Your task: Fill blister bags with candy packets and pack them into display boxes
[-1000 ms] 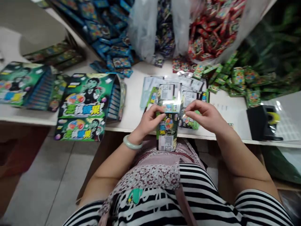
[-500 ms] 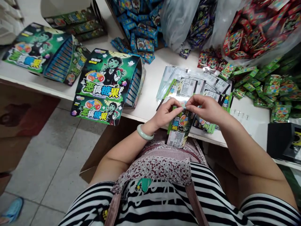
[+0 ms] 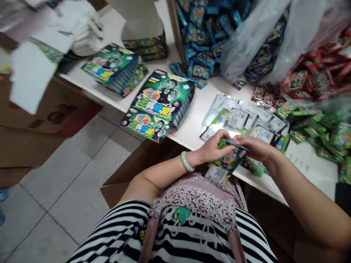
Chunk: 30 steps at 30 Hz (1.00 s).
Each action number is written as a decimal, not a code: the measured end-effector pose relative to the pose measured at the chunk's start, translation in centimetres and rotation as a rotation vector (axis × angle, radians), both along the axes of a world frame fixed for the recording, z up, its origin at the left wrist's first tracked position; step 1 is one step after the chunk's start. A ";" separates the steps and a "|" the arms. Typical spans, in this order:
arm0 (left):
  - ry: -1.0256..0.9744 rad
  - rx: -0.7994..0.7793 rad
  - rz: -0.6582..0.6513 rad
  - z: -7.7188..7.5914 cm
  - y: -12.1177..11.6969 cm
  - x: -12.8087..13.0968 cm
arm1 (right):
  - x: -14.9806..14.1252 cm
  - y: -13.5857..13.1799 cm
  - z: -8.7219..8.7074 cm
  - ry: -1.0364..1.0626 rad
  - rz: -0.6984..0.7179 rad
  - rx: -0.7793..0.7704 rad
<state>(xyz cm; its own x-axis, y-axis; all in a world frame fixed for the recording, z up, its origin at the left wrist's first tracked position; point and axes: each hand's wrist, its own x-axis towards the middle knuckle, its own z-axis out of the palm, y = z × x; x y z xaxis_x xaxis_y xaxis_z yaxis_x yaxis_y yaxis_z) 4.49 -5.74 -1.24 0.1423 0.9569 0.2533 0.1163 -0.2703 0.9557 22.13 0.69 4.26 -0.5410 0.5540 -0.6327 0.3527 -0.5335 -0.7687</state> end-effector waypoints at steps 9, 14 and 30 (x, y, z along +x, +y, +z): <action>-0.198 -0.370 -0.301 1.5 -5.3 -8.0 | 0.4 2.2 -0.3 -0.125 -0.078 0.821; -0.157 -0.079 0.365 7.5 -9.5 -17.3 | -10.9 0.1 -1.2 0.070 0.378 1.551; -0.581 0.217 0.945 7.3 -8.1 -26.3 | -20.8 9.0 7.2 -0.174 -0.269 1.572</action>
